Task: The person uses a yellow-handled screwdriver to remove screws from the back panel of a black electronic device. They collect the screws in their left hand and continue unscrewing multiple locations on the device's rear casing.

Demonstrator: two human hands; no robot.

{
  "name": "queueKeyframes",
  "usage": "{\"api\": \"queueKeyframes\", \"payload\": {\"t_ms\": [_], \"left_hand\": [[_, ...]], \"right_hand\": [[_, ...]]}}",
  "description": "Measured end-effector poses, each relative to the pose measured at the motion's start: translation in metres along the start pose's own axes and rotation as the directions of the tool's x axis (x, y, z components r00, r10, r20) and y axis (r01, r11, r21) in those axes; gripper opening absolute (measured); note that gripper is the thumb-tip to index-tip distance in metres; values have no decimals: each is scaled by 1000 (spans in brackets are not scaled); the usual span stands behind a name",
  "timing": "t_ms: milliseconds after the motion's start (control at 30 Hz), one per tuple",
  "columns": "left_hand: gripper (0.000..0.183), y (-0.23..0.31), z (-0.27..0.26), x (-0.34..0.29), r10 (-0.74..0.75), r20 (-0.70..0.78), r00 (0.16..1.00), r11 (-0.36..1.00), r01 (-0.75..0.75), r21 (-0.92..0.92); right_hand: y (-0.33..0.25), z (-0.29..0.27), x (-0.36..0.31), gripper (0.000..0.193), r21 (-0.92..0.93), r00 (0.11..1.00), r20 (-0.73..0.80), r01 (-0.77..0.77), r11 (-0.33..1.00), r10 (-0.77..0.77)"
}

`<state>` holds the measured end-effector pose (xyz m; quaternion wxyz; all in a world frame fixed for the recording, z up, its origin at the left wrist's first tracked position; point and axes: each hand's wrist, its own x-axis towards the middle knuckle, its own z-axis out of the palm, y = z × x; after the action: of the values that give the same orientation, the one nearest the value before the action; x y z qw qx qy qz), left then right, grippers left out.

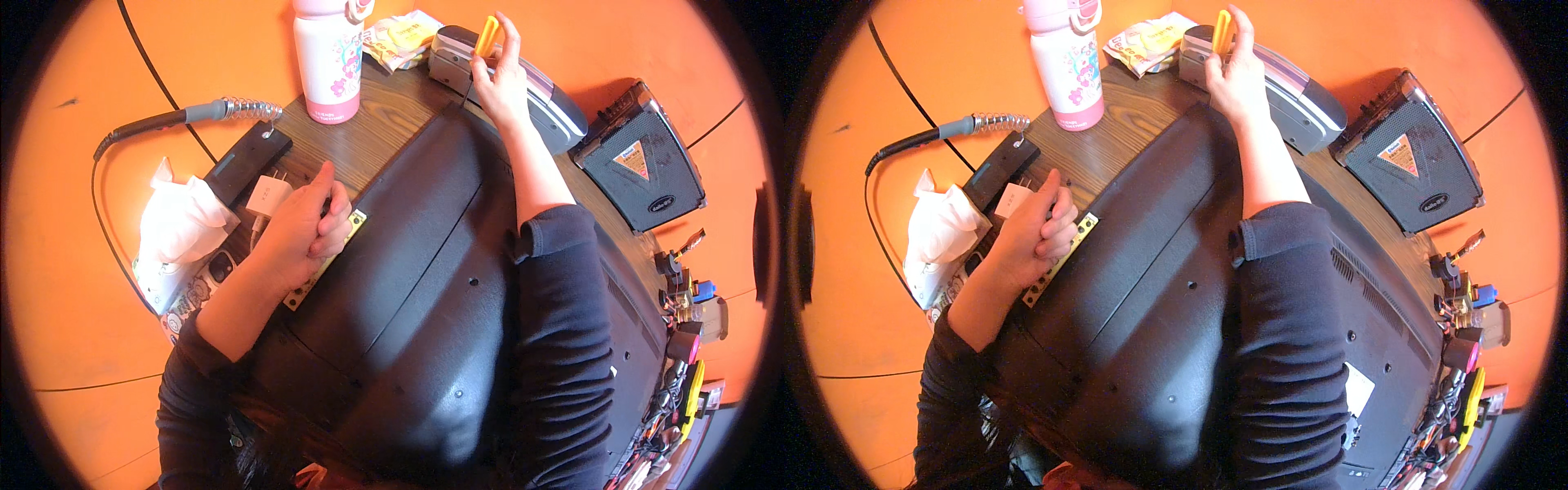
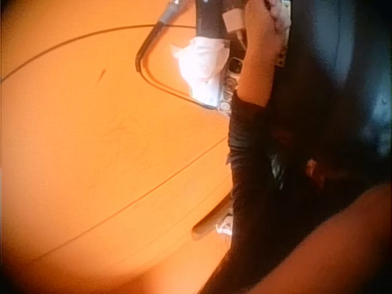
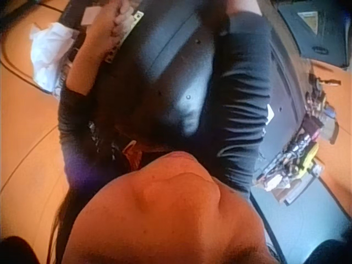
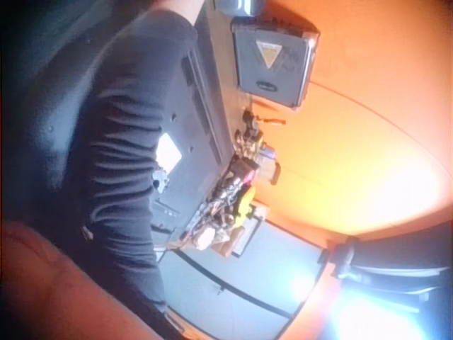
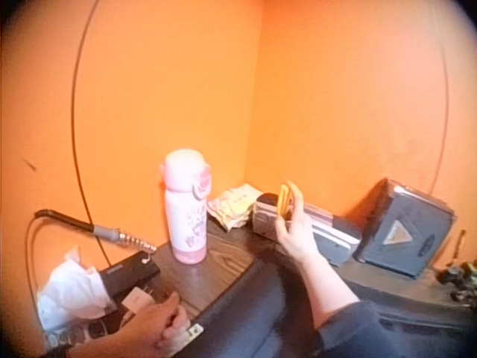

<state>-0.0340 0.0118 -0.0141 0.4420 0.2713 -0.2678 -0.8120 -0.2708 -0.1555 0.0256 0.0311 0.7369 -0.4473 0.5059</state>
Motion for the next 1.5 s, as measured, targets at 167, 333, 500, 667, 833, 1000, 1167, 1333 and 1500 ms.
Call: {"api": "queueKeyframes", "payload": {"t_ms": [167, 333, 500, 667, 833, 1000, 1167, 1333, 1500], "left_hand": [[41, 0, 2, 0, 16, -30, 999, 999, -15, 43], [41, 0, 2, 0, 14, -28, 1000, 999, -13, 35], [41, 0, 2, 0, 9, -36, 999, 999, -8, 32], [41, 0, 3, 0, 10, -39, 999, 1000, -8, 28], [41, -1, 3, 0, 18, -53, 998, 999, -15, 51], [40, -1, 2, 0, 26, -11, 1000, 999, -26, 29], [41, -1, 2, 0, 25, -22, 999, 999, -24, 43], [40, 0, 2, 0, 20, -4, 1000, 999, -20, 41], [40, -1, 2, 0, 23, -35, 999, 999, -22, 39]], "right_hand": [[3, -2, 1, 66, -101, 999, -15, -37, 994, 36], [4, -3, 3, 66, 18, 998, -11, -68, 998, 68], [-3, -6, 0, 62, -123, 994, -63, -93, 988, 86], [-5, -3, 2, 59, -153, 994, -113, -3, 988, -15], [4, -2, 4, 59, -351, 937, -191, 213, 912, -292], [8, -1, 5, 70, -89, 974, -106, 189, 978, -198], [5, 1, 3, 69, -27, 980, -115, 157, 987, -160], [4, 2, 4, 69, 101, 1000, -27, -6, 995, 9], [7, -1, 6, 68, -67, 994, -2, -105, 992, 105]]}}
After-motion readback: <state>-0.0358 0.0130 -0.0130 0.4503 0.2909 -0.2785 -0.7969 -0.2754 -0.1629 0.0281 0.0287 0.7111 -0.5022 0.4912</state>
